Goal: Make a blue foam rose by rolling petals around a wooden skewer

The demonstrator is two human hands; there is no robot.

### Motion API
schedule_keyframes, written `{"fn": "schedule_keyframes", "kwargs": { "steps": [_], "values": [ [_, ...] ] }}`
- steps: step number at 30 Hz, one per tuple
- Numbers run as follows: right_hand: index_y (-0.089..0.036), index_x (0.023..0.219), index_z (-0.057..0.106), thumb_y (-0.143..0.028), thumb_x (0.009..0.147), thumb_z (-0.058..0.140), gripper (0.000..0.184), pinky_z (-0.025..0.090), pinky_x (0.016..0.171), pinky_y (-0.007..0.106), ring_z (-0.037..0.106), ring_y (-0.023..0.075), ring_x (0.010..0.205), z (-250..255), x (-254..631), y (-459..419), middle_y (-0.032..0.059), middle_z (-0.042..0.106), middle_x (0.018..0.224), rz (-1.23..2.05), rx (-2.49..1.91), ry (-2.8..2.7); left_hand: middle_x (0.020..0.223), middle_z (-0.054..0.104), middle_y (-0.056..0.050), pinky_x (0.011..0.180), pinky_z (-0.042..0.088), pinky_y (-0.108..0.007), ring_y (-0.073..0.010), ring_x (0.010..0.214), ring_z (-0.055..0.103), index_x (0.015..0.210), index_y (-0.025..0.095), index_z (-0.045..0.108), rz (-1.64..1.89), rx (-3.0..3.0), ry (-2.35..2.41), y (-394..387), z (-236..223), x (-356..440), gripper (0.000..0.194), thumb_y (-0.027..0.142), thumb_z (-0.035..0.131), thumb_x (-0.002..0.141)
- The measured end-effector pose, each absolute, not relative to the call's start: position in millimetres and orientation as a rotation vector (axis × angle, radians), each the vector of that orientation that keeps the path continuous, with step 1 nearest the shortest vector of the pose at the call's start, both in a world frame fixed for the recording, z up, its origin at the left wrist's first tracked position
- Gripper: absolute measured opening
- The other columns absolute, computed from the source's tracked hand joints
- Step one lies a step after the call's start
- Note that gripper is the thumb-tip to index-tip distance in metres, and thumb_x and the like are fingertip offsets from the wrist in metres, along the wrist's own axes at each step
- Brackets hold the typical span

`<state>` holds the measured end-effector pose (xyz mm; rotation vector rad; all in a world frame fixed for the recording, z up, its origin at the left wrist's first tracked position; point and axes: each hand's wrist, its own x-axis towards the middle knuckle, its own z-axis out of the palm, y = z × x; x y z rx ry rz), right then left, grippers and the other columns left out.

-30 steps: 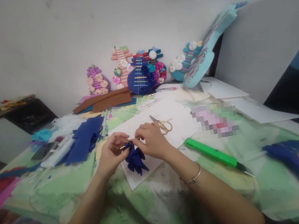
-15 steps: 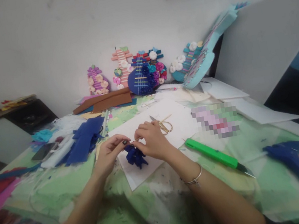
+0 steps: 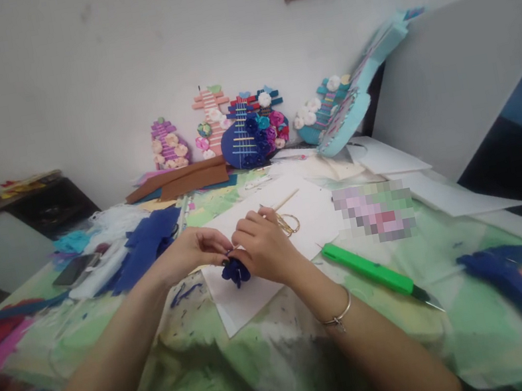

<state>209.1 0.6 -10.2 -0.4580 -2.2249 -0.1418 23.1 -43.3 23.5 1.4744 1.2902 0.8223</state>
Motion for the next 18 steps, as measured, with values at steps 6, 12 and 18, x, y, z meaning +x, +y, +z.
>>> {"fn": "schedule_keyframes", "kwargs": {
  "steps": [6,12,18],
  "values": [
    [-0.018,0.080,0.061,-0.016,0.081,0.056,0.005,0.036,0.083,0.036,0.051,0.0173,0.082,-4,213,-3,0.0040,0.062,0.080,-0.078,-0.301,-2.001,0.061,0.070,-0.003,0.060,0.048,-0.024,-0.0140,0.057,0.063,0.085,0.013,0.065,0.822,1.479,1.311,-42,29,23,0.029,0.013,0.075,0.058],
    [-0.017,0.076,0.061,-0.021,0.081,0.056,0.008,0.044,0.072,0.033,0.055,0.0167,0.074,1,216,-6,0.0048,0.061,0.074,0.361,-0.522,-1.619,0.066,0.072,-0.004,0.060,0.045,-0.021,-0.0128,0.060,0.063,0.084,0.015,0.056,0.995,1.419,1.294,-53,27,19,0.026,0.018,0.073,0.065],
    [-0.013,0.080,0.065,-0.033,0.075,0.063,0.021,0.046,0.063,0.026,0.060,0.0134,0.066,-8,202,0,0.0049,0.066,0.074,1.375,-0.562,-1.828,0.067,0.072,-0.004,0.059,0.042,-0.021,-0.0128,0.059,0.062,0.083,0.015,0.052,1.019,1.420,1.228,-59,29,25,0.026,0.022,0.072,0.069]
  ]
}}
